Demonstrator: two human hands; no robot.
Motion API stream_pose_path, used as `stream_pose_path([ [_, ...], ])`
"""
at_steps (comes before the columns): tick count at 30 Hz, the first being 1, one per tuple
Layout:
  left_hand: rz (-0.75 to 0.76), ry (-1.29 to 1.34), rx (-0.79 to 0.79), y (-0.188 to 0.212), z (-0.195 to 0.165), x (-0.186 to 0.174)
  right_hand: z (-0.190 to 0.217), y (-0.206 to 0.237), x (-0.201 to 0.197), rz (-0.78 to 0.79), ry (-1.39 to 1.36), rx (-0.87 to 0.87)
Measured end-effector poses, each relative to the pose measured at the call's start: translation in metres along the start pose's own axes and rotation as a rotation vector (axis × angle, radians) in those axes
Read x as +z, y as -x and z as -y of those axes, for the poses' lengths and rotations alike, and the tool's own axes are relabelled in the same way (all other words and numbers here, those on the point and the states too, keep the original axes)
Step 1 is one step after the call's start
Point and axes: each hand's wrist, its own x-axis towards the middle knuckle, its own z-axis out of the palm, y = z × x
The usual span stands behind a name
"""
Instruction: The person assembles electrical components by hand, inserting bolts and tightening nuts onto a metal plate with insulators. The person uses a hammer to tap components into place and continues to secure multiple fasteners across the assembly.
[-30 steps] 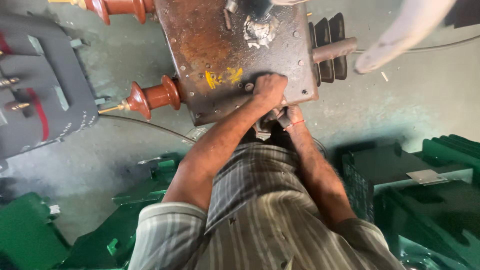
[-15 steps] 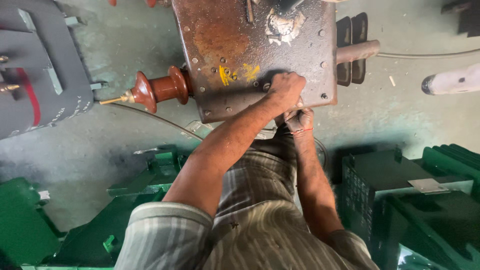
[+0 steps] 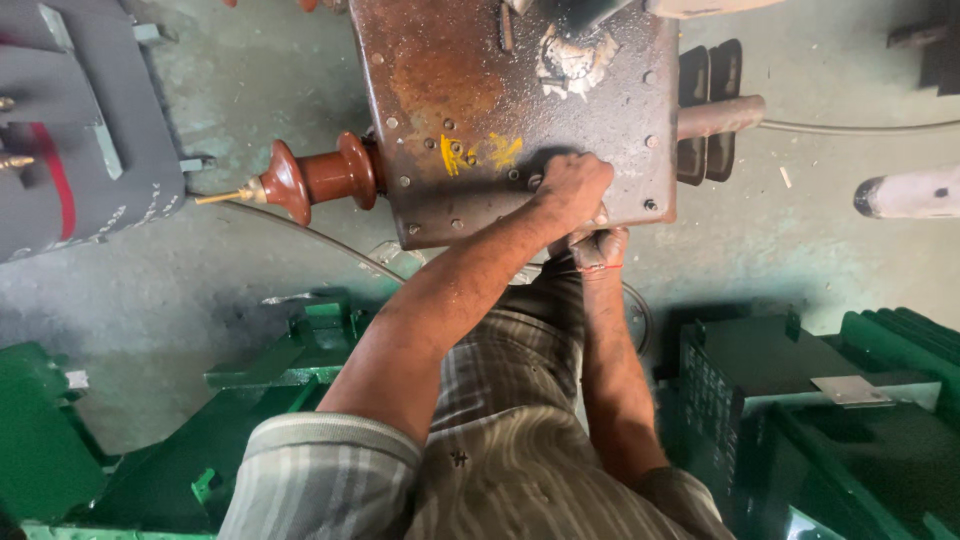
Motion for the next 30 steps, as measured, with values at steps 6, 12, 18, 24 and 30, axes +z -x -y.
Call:
stream_pose_path([
  [6, 0.066, 0.016, -0.029, 0.001, -0.003, -0.008, 0.008, -0.002, -0.013, 0.197, 0.095, 0.070],
  [12, 0.104, 0.012, -0.051, 0.002, -0.008, -0.018, 0.003, 0.004, -0.011, 0.013, 0.115, 0.002],
  [18, 0.130, -0.017, -0.067, -0.001, -0.009, -0.019, 0.005, 0.003, -0.012, 0.277, 0.075, 0.074],
  [24, 0.045, -0.015, -0.043, 0.002, -0.004, -0.008, -0.007, -0.006, -0.008, -0.030, 0.139, -0.002],
  [30, 0.092, -0.019, -0.043, 0.001, -0.005, -0.012, 0.000, 0.000, -0.017, 0.234, 0.069, 0.058],
])
